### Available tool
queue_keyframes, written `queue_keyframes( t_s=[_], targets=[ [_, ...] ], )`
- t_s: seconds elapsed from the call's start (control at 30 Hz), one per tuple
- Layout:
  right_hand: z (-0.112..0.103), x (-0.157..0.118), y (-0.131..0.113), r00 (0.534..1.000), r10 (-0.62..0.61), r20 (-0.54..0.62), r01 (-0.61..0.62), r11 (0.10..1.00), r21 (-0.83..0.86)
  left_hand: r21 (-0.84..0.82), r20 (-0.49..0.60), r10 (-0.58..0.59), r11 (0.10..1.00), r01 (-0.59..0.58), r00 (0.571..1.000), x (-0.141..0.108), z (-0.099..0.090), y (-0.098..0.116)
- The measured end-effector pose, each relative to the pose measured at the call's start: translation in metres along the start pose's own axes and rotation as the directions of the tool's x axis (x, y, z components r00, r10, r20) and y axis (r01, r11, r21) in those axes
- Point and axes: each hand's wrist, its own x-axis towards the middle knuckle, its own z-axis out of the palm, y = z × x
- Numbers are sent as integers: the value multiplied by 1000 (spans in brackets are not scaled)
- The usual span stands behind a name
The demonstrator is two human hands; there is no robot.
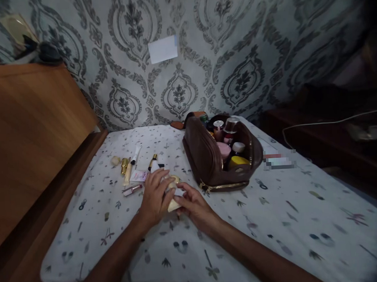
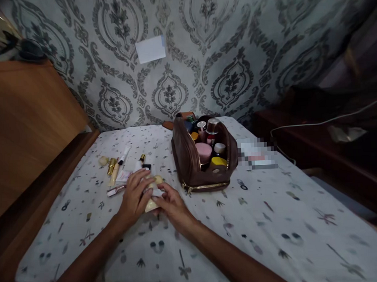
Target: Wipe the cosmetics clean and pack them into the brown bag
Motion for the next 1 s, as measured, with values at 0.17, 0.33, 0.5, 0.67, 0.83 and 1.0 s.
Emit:
queue_keyframes(
  t_s=[0.17,0.33,0.5,0.67,0.83,1.0],
  targets=[
    [0,-4,0,982,81,169,-65,993,-95,-231,-25,-252,943,240,967,8,-16,-13],
    [1,-5,4,961,133,243,-108,988,-112,-587,168,-588,585,559,791,10,-28,-23],
    [3,-6,4,926,195,325,-190,981,-49,-737,327,-714,218,640,620,12,-28,-26],
    [5,-8,2,921,209,329,-222,975,0,-758,401,-704,105,644,586,12,-27,-29],
    [6,-8,2,927,180,328,-186,982,-13,-806,399,-723,18,592,564,10,-20,-35],
    [8,-7,1,962,80,260,-62,995,-79,-825,413,-720,-37,563,557,8,-14,-24]
  ],
)
